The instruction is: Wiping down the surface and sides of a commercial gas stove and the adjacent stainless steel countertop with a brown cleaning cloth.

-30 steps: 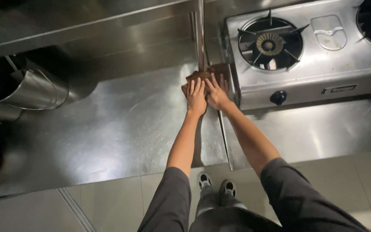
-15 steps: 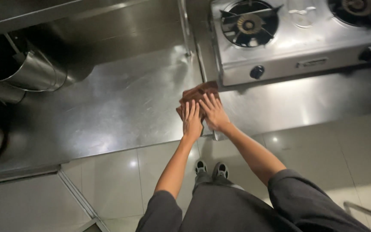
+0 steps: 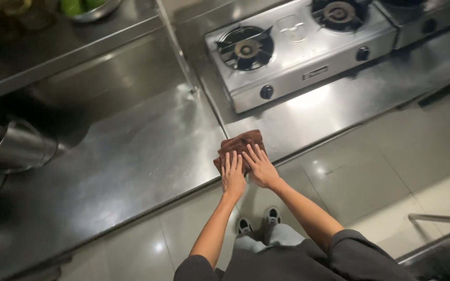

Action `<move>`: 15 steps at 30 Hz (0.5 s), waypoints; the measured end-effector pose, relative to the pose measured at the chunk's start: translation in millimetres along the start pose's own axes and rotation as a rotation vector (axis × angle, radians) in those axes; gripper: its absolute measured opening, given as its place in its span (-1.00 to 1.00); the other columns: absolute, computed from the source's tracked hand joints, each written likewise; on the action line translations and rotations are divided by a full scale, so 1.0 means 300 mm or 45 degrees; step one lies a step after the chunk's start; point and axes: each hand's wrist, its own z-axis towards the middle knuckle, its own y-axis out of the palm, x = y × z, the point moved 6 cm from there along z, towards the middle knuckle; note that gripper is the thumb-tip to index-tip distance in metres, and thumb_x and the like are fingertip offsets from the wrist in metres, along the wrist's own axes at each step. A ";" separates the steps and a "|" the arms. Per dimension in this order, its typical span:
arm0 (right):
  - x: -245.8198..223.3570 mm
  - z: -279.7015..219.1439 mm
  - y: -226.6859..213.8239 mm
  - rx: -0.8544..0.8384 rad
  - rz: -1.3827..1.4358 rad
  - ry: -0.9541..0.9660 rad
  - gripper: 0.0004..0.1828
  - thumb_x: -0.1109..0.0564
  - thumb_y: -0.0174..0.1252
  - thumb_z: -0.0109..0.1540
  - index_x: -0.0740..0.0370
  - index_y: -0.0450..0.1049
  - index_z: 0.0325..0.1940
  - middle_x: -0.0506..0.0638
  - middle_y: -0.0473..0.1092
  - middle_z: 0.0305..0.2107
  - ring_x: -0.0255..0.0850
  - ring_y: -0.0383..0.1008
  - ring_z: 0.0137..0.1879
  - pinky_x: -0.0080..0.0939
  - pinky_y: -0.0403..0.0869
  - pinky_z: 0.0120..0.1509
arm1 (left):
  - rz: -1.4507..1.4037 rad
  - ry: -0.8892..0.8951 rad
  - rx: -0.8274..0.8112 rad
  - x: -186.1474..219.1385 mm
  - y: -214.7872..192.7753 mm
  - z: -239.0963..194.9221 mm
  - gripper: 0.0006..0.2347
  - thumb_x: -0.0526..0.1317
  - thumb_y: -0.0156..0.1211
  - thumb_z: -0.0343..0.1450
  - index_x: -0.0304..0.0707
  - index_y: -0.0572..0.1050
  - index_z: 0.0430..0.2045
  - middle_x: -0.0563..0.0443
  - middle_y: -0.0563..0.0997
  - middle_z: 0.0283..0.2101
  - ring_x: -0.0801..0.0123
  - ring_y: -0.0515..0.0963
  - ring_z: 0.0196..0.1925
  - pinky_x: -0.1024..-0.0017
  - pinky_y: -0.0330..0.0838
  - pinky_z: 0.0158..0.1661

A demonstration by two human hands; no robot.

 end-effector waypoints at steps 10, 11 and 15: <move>0.273 -0.036 -0.134 -0.125 -0.067 0.143 -0.03 0.13 0.19 0.09 0.19 -0.02 0.55 0.25 -0.22 0.52 0.30 -0.30 0.61 0.27 -0.07 0.58 | 0.007 0.076 -0.074 0.219 0.139 0.202 -0.40 -0.33 0.14 0.39 -0.23 0.17 0.41 -0.05 0.02 0.54 -0.03 -0.10 0.58 -0.10 -0.05 0.40; 0.329 -0.041 -0.127 -0.078 -0.088 0.116 -0.03 0.16 0.18 0.08 0.19 0.00 0.56 0.25 -0.20 0.53 0.29 -0.28 0.62 0.24 -0.05 0.59 | 0.019 0.057 -0.092 0.248 0.156 0.231 -0.40 -0.32 0.13 0.39 -0.22 0.17 0.41 -0.05 0.03 0.55 -0.04 -0.10 0.59 -0.11 -0.03 0.40; 0.553 -0.054 -0.143 -0.070 -0.081 0.101 0.00 0.16 0.21 0.02 0.26 0.02 0.53 0.31 -0.16 0.51 0.32 -0.26 0.62 0.24 -0.06 0.62 | 0.070 0.053 -0.137 0.374 0.273 0.351 -0.41 -0.30 0.14 0.39 -0.21 0.18 0.40 -0.06 0.03 0.54 -0.05 -0.10 0.59 -0.17 0.01 0.37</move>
